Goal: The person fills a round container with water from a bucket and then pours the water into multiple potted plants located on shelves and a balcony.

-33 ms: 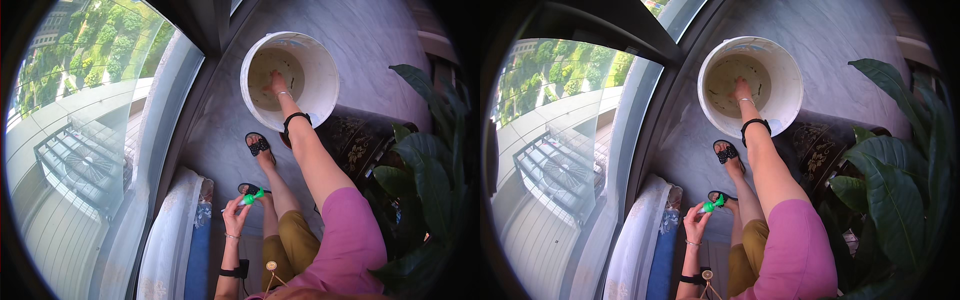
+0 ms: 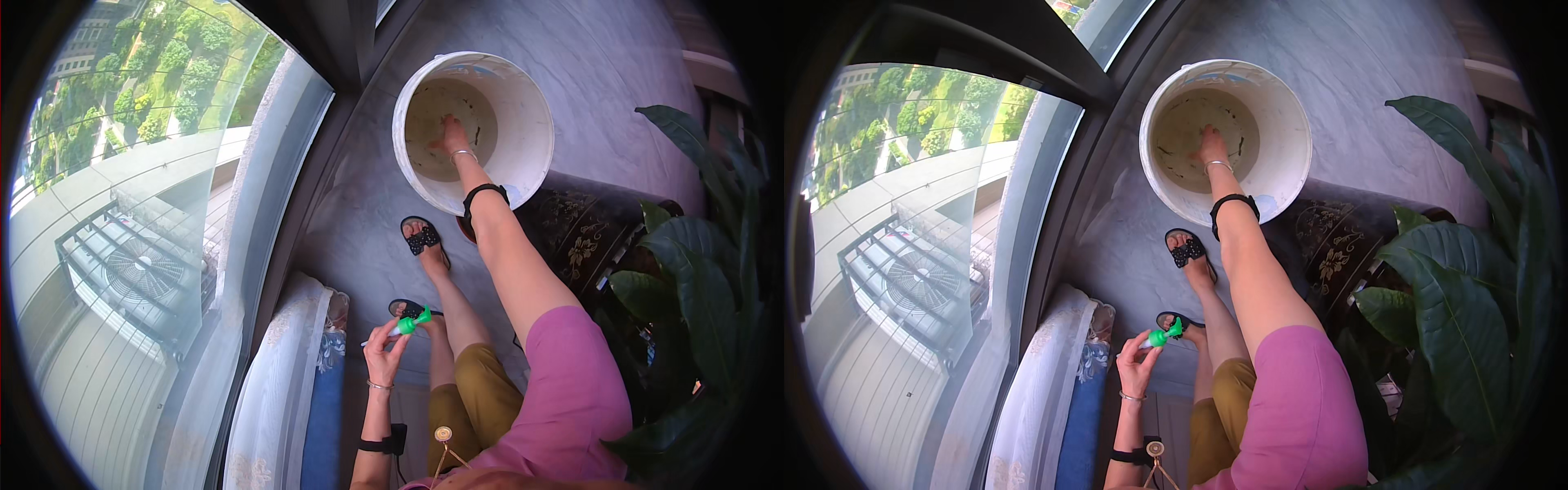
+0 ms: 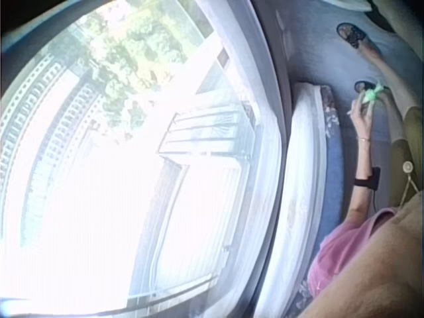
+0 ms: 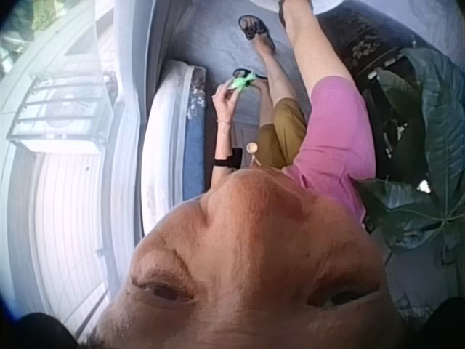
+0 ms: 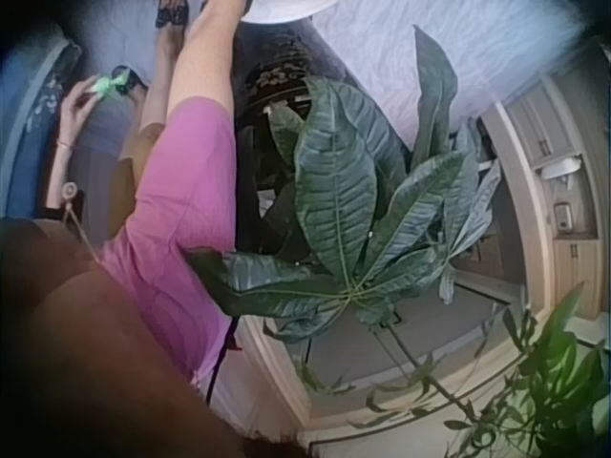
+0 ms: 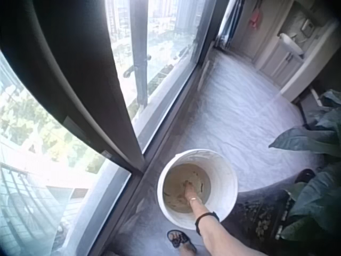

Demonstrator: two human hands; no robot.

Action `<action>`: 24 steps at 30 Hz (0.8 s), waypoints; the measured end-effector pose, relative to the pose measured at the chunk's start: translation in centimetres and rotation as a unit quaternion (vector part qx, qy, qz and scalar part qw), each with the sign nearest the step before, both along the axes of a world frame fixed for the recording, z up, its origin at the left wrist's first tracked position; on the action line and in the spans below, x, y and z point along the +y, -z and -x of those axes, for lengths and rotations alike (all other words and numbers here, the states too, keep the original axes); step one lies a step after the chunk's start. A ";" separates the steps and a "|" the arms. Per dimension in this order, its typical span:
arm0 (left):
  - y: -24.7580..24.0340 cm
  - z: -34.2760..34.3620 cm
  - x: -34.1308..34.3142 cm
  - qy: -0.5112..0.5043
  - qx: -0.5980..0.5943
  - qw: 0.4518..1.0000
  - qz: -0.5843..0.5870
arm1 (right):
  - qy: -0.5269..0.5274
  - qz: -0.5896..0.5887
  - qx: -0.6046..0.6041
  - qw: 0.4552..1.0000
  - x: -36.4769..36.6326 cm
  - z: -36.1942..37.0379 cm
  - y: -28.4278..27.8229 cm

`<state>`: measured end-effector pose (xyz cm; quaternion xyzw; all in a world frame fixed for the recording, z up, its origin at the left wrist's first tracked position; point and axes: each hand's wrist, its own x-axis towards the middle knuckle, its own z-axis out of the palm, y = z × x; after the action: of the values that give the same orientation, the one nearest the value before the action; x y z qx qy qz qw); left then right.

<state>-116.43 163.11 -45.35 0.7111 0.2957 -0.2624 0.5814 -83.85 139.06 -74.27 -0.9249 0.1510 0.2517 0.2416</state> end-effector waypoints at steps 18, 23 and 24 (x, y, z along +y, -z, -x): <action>0.0 0.1 -0.2 -0.003 -0.007 1.000 0.005 | 0.008 -0.021 -0.002 1.000 0.2 -0.2 -1.0; 0.4 0.2 -0.1 0.000 -0.008 1.000 0.006 | 0.003 -0.012 0.007 1.000 0.0 -0.2 -0.5; 0.4 0.3 -0.1 0.000 -0.008 1.000 0.007 | 0.003 -0.007 0.011 1.000 -0.1 -0.3 -0.4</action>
<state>-116.68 162.97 -45.80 0.7093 0.2895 -0.2589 0.5883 -83.55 138.99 -73.86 -0.9200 0.1550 0.2617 0.2470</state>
